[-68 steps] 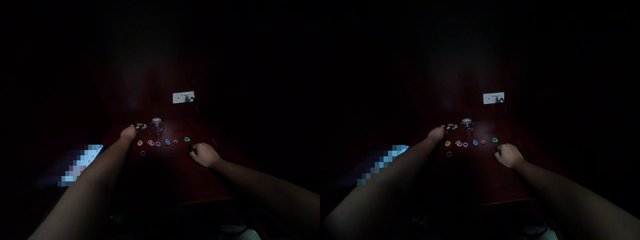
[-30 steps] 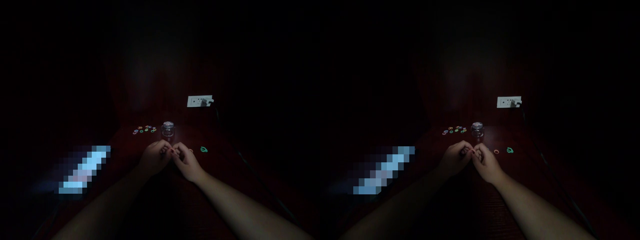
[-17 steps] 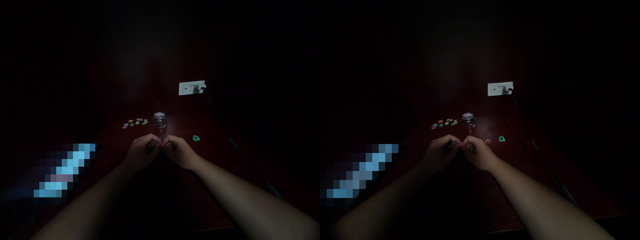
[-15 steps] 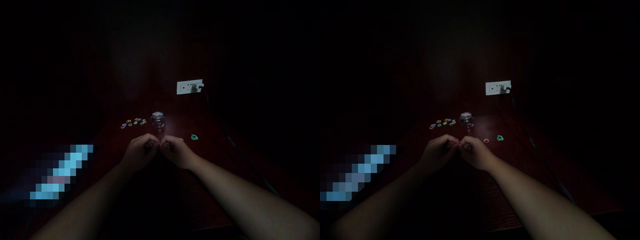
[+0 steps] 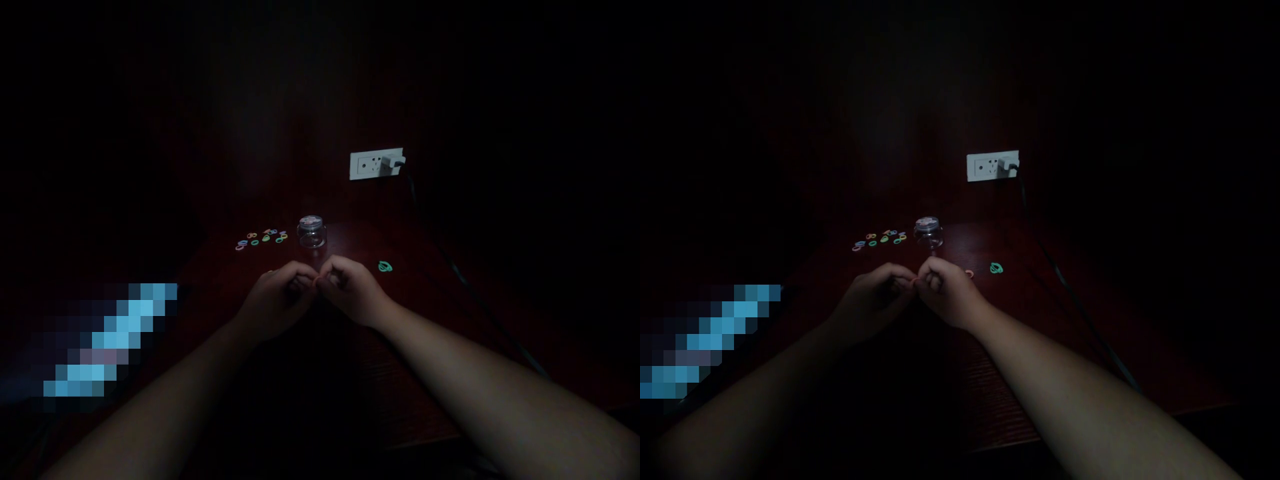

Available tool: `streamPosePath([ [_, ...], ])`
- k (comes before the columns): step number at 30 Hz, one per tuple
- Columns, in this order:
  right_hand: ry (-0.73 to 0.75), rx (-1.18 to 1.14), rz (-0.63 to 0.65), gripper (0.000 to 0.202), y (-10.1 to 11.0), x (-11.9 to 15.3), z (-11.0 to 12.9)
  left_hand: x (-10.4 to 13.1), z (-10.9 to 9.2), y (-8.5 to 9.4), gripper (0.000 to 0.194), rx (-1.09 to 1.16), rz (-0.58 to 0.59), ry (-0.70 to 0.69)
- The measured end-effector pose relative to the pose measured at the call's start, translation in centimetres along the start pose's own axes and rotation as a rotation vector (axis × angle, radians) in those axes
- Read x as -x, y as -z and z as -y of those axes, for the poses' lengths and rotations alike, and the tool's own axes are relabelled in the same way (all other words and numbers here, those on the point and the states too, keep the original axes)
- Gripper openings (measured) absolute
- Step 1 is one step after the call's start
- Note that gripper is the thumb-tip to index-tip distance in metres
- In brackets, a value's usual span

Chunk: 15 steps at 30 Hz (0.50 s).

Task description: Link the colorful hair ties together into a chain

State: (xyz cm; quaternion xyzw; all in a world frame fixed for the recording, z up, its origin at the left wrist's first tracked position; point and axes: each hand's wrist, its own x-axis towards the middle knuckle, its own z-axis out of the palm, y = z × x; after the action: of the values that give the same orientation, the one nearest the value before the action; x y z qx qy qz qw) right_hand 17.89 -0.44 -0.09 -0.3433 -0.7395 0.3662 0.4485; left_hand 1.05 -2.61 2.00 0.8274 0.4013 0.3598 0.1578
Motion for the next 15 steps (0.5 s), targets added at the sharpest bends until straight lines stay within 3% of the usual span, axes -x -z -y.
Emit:
streamPosePath([
  [15, -0.032, -0.147, -0.013, 0.009, 0.05, -0.04, 0.05, 0.03, 0.20, 0.32, 0.024, -0.070, 0.009, -0.124],
])
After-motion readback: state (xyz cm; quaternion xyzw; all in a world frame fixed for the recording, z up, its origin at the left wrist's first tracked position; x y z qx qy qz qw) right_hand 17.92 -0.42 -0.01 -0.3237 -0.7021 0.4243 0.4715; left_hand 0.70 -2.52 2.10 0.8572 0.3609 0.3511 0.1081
